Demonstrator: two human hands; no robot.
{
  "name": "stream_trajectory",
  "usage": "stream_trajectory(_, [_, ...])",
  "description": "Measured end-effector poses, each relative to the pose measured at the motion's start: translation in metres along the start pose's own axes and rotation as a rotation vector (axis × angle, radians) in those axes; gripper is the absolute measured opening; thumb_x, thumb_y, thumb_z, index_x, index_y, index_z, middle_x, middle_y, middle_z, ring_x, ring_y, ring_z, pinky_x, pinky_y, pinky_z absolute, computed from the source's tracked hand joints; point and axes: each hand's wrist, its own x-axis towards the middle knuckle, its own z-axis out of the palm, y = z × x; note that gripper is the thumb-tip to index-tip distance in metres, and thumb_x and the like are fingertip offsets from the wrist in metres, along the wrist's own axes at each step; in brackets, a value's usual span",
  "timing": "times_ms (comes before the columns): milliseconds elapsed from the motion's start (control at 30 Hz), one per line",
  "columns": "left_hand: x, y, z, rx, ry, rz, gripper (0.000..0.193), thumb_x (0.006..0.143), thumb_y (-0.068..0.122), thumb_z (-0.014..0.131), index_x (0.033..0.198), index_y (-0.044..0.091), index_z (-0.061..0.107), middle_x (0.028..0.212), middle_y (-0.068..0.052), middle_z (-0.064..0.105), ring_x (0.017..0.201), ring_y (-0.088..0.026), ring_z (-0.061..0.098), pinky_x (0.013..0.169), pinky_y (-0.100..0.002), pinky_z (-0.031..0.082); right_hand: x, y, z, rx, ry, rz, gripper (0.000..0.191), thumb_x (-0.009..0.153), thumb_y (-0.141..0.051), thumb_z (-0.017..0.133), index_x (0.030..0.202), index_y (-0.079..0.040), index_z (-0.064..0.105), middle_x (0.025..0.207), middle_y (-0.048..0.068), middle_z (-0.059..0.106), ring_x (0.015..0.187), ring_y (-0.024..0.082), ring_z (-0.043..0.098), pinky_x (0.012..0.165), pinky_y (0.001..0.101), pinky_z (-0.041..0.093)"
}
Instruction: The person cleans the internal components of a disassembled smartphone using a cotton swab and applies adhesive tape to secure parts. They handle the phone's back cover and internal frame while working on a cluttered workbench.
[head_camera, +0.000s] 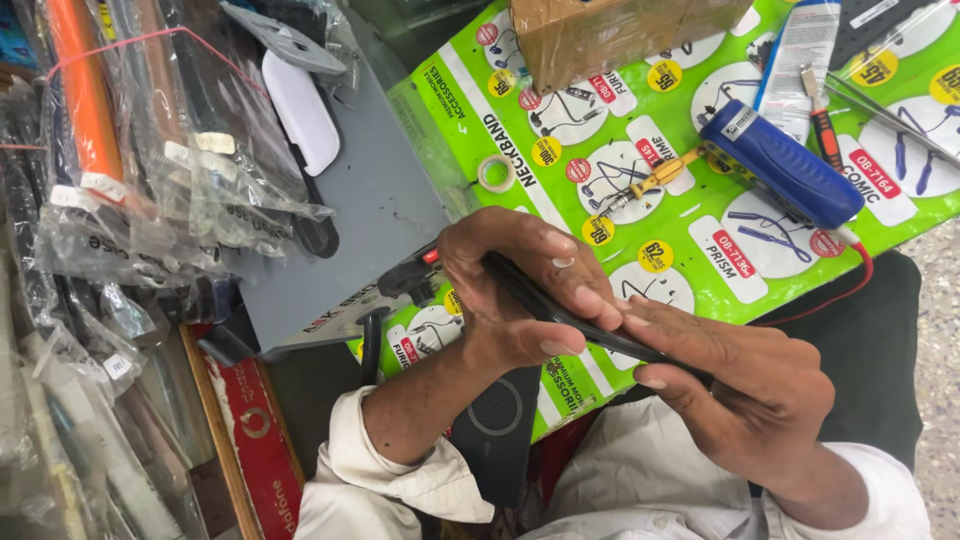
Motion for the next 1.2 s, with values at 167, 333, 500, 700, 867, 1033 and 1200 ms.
stream_trajectory(167, [0.005,0.001,0.0,-0.062,-0.014,0.064,0.053,0.087,0.012,0.087,0.129,0.0,0.057,0.088,-0.012,0.075,0.079,-0.024,0.076,0.074,-0.037,0.064,0.0,-0.001,0.002,0.038,-0.021,-0.037,0.035,0.088,-0.008,0.077,0.118,0.006,0.068,0.116,0.022,0.074,0.114,0.03,0.076,0.098,0.0349,0.061])
stream_trajectory(333, [0.011,0.011,-0.004,-0.186,0.082,0.166,0.053,0.088,0.021,0.084,0.126,-0.003,0.055,0.093,-0.01,0.074,0.083,-0.021,0.074,0.07,-0.032,0.061,0.01,-0.001,-0.004,0.005,-0.069,-0.075,0.037,0.087,-0.014,0.079,0.117,0.005,0.069,0.114,0.019,0.076,0.112,0.029,0.077,0.099,0.0364,0.062])
stream_trajectory(500, [0.012,0.028,-0.014,-0.18,0.075,0.225,0.052,0.09,0.028,0.083,0.125,0.0,0.056,0.092,-0.008,0.076,0.081,-0.017,0.074,0.069,-0.029,0.059,0.018,0.003,-0.012,-0.014,-0.115,-0.172,0.039,0.087,-0.019,0.078,0.116,0.006,0.069,0.112,0.019,0.075,0.109,0.029,0.077,0.097,0.0385,0.062])
stream_trajectory(700, [0.01,0.028,-0.015,-0.126,0.06,0.217,0.055,0.089,0.028,0.084,0.128,0.002,0.056,0.092,-0.008,0.076,0.081,-0.017,0.074,0.069,-0.03,0.059,0.016,0.007,-0.006,-0.083,-0.033,-0.243,0.028,0.091,-0.007,0.074,0.115,0.007,0.069,0.109,0.021,0.075,0.107,0.032,0.078,0.095,0.0391,0.064])
stream_trajectory(867, [0.011,0.029,-0.01,-0.07,0.071,0.213,0.05,0.089,0.025,0.085,0.124,0.001,0.058,0.092,-0.01,0.075,0.083,-0.019,0.075,0.069,-0.031,0.059,0.018,0.01,-0.004,0.046,-0.023,-0.176,0.026,0.091,-0.002,0.073,0.115,0.007,0.069,0.112,0.024,0.074,0.109,0.031,0.078,0.098,0.0386,0.064])
stream_trajectory(1033, [0.011,0.031,-0.003,-0.003,0.059,0.175,0.046,0.085,0.023,0.088,0.116,0.002,0.06,0.093,-0.01,0.075,0.079,-0.02,0.075,0.066,-0.033,0.062,0.013,0.008,0.001,0.038,-0.024,-0.125,0.035,0.085,-0.01,0.074,0.113,0.009,0.067,0.112,0.024,0.073,0.107,0.032,0.076,0.094,0.0363,0.061])
stream_trajectory(1200, [0.014,0.025,-0.001,0.096,-0.003,0.167,0.043,0.082,0.023,0.089,0.109,0.004,0.061,0.086,-0.009,0.075,0.077,-0.022,0.076,0.067,-0.039,0.065,0.007,0.009,0.006,0.082,0.008,-0.051,0.024,0.097,-0.007,0.069,0.116,0.007,0.071,0.114,0.02,0.076,0.106,0.028,0.079,0.095,0.0331,0.064])
